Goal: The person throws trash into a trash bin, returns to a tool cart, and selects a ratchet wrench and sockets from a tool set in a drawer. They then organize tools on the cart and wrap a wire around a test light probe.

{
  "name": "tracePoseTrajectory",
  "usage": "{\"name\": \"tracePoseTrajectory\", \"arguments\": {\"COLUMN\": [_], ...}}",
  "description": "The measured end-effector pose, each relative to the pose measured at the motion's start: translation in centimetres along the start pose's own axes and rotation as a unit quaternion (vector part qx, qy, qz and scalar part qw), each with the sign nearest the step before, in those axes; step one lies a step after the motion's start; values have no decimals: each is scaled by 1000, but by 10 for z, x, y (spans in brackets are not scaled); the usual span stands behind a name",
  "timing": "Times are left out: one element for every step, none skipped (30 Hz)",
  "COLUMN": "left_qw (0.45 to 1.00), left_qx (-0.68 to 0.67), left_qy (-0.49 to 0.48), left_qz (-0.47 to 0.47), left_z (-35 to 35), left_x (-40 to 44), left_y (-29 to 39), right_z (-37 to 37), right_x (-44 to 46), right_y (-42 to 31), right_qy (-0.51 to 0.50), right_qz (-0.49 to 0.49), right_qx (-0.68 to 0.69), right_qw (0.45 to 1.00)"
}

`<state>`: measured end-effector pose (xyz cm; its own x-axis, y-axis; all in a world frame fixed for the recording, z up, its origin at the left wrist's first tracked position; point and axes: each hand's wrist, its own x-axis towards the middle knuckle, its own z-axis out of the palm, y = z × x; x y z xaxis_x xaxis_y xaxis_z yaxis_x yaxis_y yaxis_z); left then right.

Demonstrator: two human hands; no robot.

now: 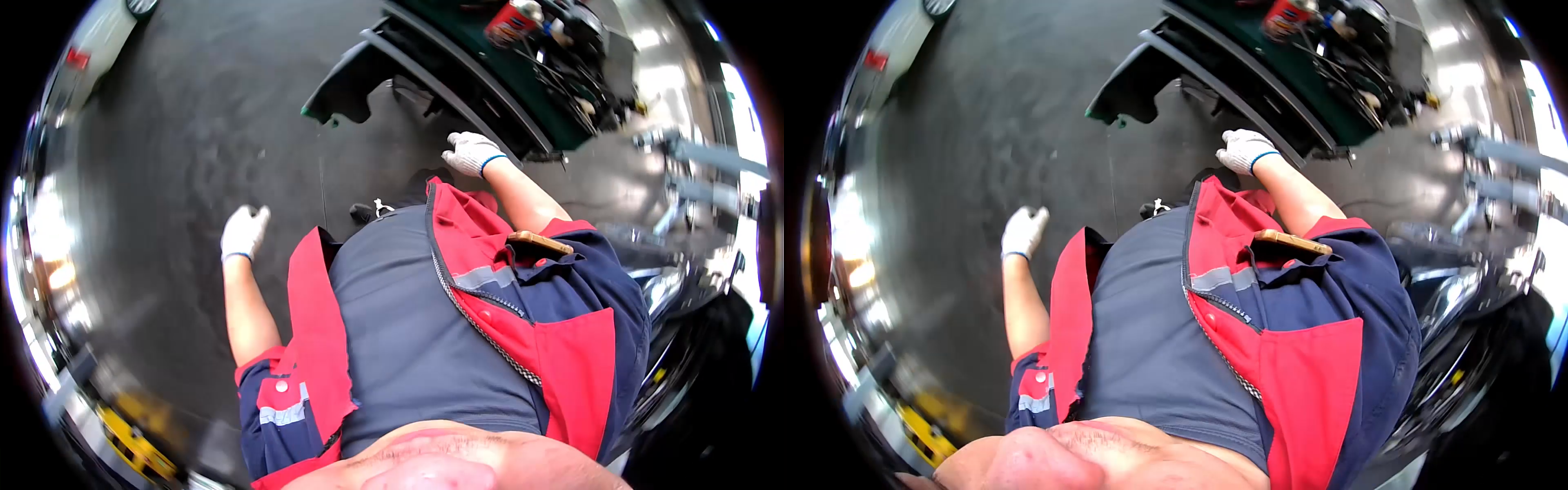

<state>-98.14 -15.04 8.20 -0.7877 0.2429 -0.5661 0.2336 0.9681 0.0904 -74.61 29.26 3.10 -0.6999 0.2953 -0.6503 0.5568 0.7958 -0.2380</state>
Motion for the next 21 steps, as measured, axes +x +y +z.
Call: {"name": "tracePoseTrajectory", "arguments": {"left_qw": [1000, 998, 996, 991, 987, 983, 980, 978, 977, 978, 979, 981, 983, 985, 986, 987, 988, 987, 988, 989, 983], "left_qx": [17, 34, 39, 45, 53, 57, 66, 71, 77, 78, 79, 78, 76, 74, 71, 69, 62, 56, 23, -14, -48], "left_qy": [-22, -43, -78, -113, -139, -163, -180, -191, -196, -192, -188, -176, -160, -146, -126, -107, -74, -43, -46, -48, -27], "left_qz": [-5, -14, -33, -52, -61, -64, -58, -45, -27, -7, 13, 31, 47, 63, 82, 101, 124, 146, 143, 142, 173], "left_z": [27, 52, 75, 97, 112, 122, 129, 131, 125, 123, 115, 104, 90, 73, 50, 26, 9, -4, -14, -21, -29], "left_x": [22, 42, 61, 78, 91, 101, 110, 121, 129, 141, 154, 163, 168, 173, 169, 164, 162, 162, 164, 167, 168], "left_y": [-17, -34, -44, -53, -57, -58, -56, -51, -41, -35, -24, -8, 12, 35, 73, 110, 140, 168, 193, 220, 246], "right_z": [3, 8, 16, 24, 26, 18, 3, -8, -11, -12, -17, -24, -31, -40, -48, -53, -63, -78, -79, -81, -83], "right_x": [-4, -8, -9, -6, -4, -6, -8, -7, -2, 1, 7, 13, 18, 20, 25, 30, 28, 19, 17, 15, 11], "right_y": [8, 16, 23, 33, 41, 43, 45, 49, 57, 64, 71, 76, 82, 85, 91, 98, 99, 98, 101, 107, 111], "right_qy": [14, 29, 58, 88, 118, 119, 119, 118, 157, 186, 210, 233, 243, 255, 270, 285, 286, 283, 295, 310, 311], "right_qz": [19, 35, 55, 72, 86, 103, 119, 133, 117, 114, 110, 105, 105, 106, 92, 77, 78, 74, 73, 71, 72], "right_qx": [19, 37, 55, 68, 82, 106, 129, 151, 163, 168, 176, 184, 189, 201, 213, 223, 234, 243, 252, 258, 268], "right_qw": [1000, 998, 995, 991, 986, 982, 977, 972, 967, 961, 955, 949, 946, 940, 934, 929, 926, 925, 919, 912, 909]}}
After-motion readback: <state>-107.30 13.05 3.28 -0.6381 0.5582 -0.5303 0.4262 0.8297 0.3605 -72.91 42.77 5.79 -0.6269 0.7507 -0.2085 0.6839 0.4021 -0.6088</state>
